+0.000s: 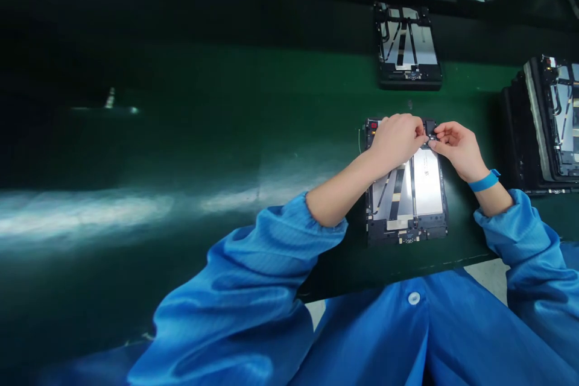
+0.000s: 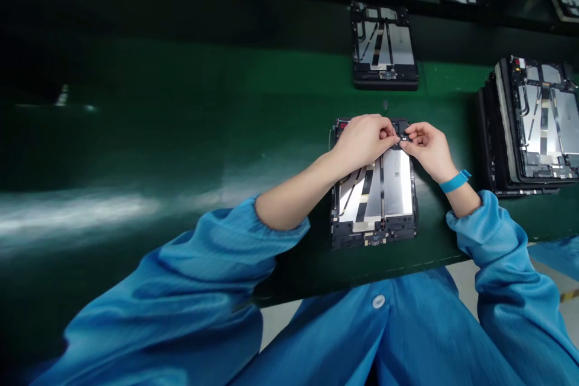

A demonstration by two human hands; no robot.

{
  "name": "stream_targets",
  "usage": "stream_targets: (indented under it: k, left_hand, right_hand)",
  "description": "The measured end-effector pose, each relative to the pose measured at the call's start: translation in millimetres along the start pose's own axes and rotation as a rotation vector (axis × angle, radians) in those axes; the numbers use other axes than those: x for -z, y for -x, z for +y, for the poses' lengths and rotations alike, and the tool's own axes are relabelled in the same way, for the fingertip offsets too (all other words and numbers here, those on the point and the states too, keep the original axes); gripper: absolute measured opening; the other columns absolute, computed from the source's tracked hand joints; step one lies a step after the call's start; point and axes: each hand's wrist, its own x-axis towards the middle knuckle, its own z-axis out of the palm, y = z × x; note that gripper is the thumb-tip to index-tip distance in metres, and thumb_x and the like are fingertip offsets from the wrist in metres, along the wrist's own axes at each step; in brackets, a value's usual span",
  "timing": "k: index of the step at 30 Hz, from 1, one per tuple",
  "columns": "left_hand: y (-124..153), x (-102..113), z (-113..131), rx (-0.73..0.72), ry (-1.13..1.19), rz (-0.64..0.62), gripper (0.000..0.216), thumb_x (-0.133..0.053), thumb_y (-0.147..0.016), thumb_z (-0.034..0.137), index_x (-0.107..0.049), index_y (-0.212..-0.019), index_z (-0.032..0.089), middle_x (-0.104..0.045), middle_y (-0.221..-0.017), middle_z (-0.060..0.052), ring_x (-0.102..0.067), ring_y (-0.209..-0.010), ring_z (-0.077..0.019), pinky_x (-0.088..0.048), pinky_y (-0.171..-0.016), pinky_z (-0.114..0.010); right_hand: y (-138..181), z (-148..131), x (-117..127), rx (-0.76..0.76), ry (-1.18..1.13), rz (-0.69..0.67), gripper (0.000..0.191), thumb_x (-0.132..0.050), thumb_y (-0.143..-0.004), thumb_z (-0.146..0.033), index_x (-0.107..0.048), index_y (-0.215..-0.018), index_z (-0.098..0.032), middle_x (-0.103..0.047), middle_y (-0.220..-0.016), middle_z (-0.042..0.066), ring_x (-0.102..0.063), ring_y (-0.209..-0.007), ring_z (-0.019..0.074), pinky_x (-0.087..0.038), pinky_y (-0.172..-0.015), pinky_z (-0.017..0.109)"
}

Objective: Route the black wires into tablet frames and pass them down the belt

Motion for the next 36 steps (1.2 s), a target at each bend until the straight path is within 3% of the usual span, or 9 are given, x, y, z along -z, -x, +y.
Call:
stream_targets:
  k: [12, 20, 29, 33, 36]
  left_hand:
    - [-0.3, -0.9, 0.2, -0.007, 0.008, 0.017, 0.014, -0.064, -0.096, 0.023, -0.077, -0.091, 0.017, -0.079, -0.1, -0.012, -0.07, -0.104, -0.0319, -0.049, -0.094, -0.045]
    - [-2.0, -1.3, 1.2, -0.004, -0.002, 0.009, 0.016, -0.065, -0.096, 0.023, -0.079, -0.098, 0.016, -0.081, -0.102, -0.011, -0.072, -0.108, -0.0326, -0.05, -0.095, -0.044]
    - [-4.5, -4.0, 4.8, 0.002, 0.027, 0.022, 0.015, -0.064, -0.094, 0.018, -0.078, -0.097, 0.015, -0.078, -0.102, -0.012, -0.071, -0.109, -0.033, -0.05, -0.098, -0.045]
    - [6.1, 10.0, -3.8, -0.023, 0.08, 0.17, 0.033, -0.066, -0.091, 0.018, -0.071, -0.123, 0.013, -0.07, -0.125, -0.016, -0.068, -0.112, -0.0306, -0.051, -0.096, -0.041]
    - [28.1, 27.7, -28.4, 0.049, 0.122, 0.36, 0.032, -0.06, -0.091, 0.015, -0.069, -0.122, 0.014, -0.07, -0.11, -0.011, -0.067, -0.101, -0.0265, -0.05, -0.09, -0.038]
  right_hand:
    - [-0.1, -9.4, -2.0, 0.007, 0.061, 0.029, 0.03, -0.079, -0.065, -0.026, -0.062, -0.089, -0.022, -0.065, -0.086, -0.001, -0.057, -0.07, 0.0118, -0.049, -0.064, 0.027]
    - [-5.1, -7.7, 5.4, -0.05, -0.098, -0.024, 0.038, -0.087, -0.057, -0.028, -0.063, -0.087, -0.022, -0.064, -0.08, -0.003, -0.062, -0.075, 0.0132, -0.055, -0.071, 0.029]
    - [-7.0, -10.9, -1.4, 0.009, 0.024, 0.027, 0.028, -0.079, -0.06, -0.026, -0.062, -0.082, -0.022, -0.06, -0.073, -0.005, -0.054, -0.066, 0.0106, -0.044, -0.063, 0.026]
    - [-7.8, -13.3, -5.6, 0.023, 0.051, 0.077, 0.027, -0.076, -0.059, -0.024, -0.06, -0.081, -0.021, -0.055, -0.071, -0.007, -0.048, -0.062, 0.0083, -0.039, -0.059, 0.024]
    - [-7.1, -15.1, -4.9, -0.042, -0.118, 0.187, 0.03, -0.075, -0.059, -0.026, -0.057, -0.082, -0.023, -0.047, -0.066, -0.01, -0.04, -0.058, 0.0076, -0.032, -0.053, 0.023]
